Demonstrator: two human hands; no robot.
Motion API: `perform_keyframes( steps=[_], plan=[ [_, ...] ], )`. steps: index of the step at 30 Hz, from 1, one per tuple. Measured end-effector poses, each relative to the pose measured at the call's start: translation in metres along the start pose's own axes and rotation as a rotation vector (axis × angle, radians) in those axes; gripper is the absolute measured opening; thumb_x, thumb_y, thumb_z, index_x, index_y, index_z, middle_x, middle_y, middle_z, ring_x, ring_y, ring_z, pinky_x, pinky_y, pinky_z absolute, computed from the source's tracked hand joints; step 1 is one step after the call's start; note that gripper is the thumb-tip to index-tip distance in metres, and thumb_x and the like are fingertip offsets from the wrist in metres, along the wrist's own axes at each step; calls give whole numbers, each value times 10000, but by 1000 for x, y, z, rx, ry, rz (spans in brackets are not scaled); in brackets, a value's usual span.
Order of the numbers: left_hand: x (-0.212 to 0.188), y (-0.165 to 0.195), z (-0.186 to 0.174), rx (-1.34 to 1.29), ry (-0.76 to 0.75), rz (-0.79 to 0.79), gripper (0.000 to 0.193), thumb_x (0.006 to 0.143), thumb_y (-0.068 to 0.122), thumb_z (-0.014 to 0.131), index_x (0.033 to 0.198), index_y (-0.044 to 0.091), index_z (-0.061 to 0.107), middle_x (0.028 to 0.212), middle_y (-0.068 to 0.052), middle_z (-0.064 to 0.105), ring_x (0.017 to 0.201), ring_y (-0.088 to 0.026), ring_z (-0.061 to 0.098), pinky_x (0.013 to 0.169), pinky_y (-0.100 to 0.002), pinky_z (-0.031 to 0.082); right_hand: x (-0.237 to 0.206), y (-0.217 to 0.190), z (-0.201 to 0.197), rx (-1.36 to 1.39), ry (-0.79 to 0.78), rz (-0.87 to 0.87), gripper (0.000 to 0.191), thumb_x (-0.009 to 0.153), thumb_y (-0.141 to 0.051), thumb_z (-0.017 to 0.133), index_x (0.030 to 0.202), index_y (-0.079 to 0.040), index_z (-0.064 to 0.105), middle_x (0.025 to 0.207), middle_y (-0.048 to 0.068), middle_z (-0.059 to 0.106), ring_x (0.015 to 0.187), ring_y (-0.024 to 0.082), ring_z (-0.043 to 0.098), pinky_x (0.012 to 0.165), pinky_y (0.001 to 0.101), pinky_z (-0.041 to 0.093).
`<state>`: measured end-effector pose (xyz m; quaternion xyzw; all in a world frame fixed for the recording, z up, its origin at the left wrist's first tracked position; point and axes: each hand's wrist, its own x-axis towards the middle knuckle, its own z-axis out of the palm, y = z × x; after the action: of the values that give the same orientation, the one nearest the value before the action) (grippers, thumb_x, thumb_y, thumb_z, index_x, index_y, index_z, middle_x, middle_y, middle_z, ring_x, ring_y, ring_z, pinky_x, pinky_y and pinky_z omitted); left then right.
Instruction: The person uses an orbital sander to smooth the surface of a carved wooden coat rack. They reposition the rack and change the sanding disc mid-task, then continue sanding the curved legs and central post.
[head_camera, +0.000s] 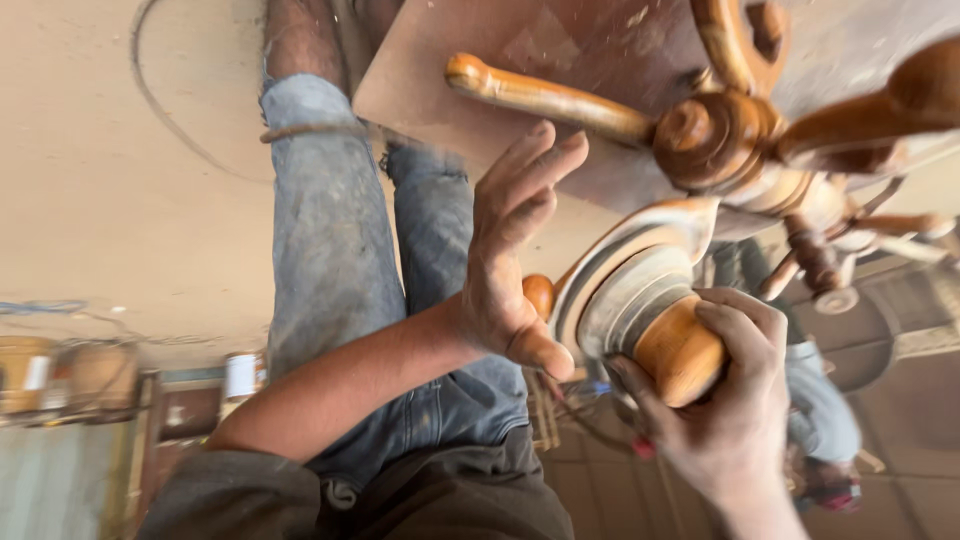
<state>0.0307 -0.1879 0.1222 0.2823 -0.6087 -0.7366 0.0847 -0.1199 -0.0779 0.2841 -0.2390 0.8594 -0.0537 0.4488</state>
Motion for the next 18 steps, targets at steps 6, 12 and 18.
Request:
perform_keyframes(
  steps=[6, 12, 18],
  plan=[
    [11, 10, -6, -169, -183, -165, 981, 941, 859, 345, 1666, 222, 173, 1663, -143, 339, 1569, -266, 259, 1354, -436, 160, -44, -1, 74, 217, 360, 51, 809, 806, -212, 921, 1402, -138, 380, 1351, 246, 491, 1195, 349, 561, 980, 436, 525],
    [-3, 16, -23, -235, -272, -450, 1065, 902, 901, 353, 1590, 105, 186, 1673, -241, 306, 1593, -359, 281, 1317, -522, 127, -75, 29, 111, 243, 401, 329, 838, 755, -111, 928, 1411, -97, 406, 1343, 237, 516, 1232, 387, 539, 1006, 488, 492],
    [-1, 23, -40, 130, -564, -110, 966, 942, 820, 458, 1661, 204, 266, 1666, -141, 341, 1603, -318, 292, 1306, -509, 219, -83, 43, 132, 536, 520, 428, 870, 818, -77, 901, 1500, -93, 362, 1379, 190, 505, 1239, 320, 533, 1080, 438, 435]
  ],
)
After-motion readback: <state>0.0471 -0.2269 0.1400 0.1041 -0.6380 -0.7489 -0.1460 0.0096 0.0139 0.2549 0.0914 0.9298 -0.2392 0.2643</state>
